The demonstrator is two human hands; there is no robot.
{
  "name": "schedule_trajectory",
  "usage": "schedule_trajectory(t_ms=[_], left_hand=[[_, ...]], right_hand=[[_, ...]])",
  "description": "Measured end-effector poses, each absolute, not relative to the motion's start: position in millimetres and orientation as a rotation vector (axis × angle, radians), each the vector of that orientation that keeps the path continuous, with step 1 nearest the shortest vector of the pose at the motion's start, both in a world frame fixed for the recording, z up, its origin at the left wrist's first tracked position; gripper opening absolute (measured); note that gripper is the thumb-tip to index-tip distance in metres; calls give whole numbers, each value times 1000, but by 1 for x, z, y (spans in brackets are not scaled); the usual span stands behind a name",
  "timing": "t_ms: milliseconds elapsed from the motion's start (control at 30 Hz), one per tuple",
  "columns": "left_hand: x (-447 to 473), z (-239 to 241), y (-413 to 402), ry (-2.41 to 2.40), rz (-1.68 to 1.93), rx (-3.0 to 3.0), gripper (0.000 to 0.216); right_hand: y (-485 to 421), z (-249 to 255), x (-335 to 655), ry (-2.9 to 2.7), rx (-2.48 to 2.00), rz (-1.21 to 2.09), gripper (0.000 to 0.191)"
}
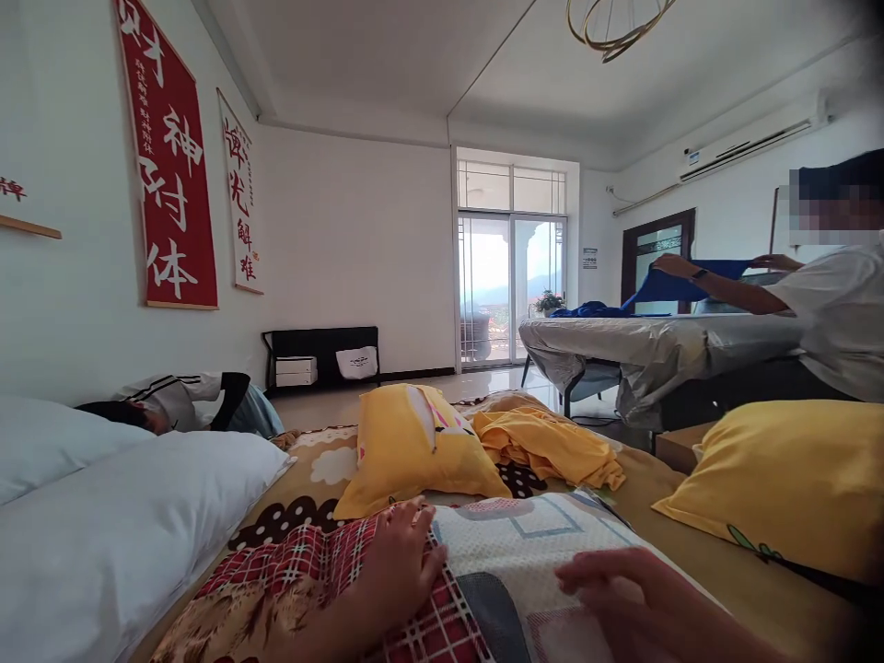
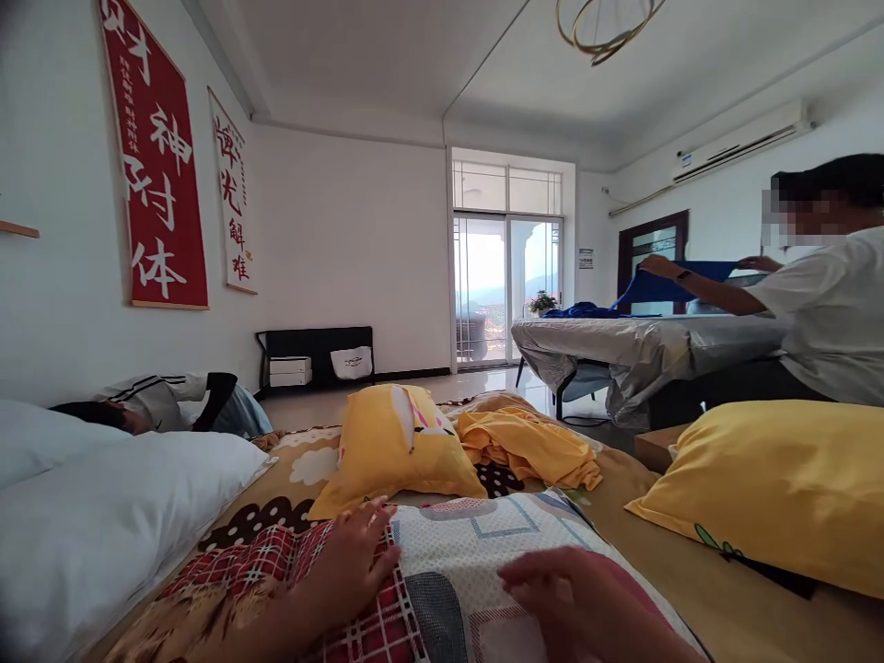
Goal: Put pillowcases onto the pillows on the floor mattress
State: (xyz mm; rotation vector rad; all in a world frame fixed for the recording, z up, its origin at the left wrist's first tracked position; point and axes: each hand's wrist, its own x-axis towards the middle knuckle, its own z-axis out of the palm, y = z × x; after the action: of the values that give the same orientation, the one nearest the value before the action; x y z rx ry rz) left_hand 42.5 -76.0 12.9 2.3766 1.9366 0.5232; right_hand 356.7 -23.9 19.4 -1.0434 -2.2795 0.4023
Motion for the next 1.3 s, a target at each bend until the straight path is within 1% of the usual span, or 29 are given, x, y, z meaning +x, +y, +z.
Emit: schedule_trajectory(t_ms=[67, 133, 200, 267, 400, 533, 633, 700, 767, 833, 1033, 1100, 1167, 1200, 1233, 1300], left_hand=[[40, 8, -74, 2110, 393, 2061, 68], [46, -3, -77, 2115, 328, 2039, 74], [51, -11, -84, 2138, 356, 2080, 71], [50, -10, -91, 2129, 389, 2086, 68], [33, 15, -79, 2092, 508, 2076, 55], [28, 35, -40, 2244, 433, 1959, 51], [33, 34, -19, 2215, 339, 1940, 36], [36, 30, -13, 2191, 336, 1935, 26], [37, 26, -8, 2180, 367, 1913, 22], [39, 23, -2, 2175, 414, 1889, 24], [59, 24, 22, 2159, 608, 1889, 26], [62, 22, 21, 2127, 693, 1927, 26], [61, 16, 11, 2075, 734, 1968, 25], [58, 13, 1, 2040, 733, 1990, 23], [54, 9, -11, 2005, 728, 2012, 21], [43, 6, -43, 1952, 757, 2053, 20]], right_hand=[[5, 45, 331, -2327, -1096, 353, 37], [32, 60, 298, -2441, -1174, 225, 41], [51, 58, 268, -2558, -1243, 185, 48], [60, 41, 245, -2638, -1280, 262, 54], [60, 9, 231, -2686, -1313, 430, 48], [50, 16, 247, -2661, -1202, 462, 48], [39, 28, 257, -2658, -1082, 390, 39], [32, 29, 257, -2666, -1058, 318, 28], [25, 27, 247, -2670, -1070, 241, 18], [20, 22, 230, -2673, -1074, 157, 16], [26, 15, 196, -2679, -1060, 37, 15], [35, 13, 204, -2631, -1117, 20, 22], [41, 12, 216, -2574, -1205, 1, 36], [40, 14, 221, -2556, -1234, -4, 40], [37, 16, 226, -2551, -1244, -6, 41], [19, 20, 237, -2550, -1137, 9, 34]])
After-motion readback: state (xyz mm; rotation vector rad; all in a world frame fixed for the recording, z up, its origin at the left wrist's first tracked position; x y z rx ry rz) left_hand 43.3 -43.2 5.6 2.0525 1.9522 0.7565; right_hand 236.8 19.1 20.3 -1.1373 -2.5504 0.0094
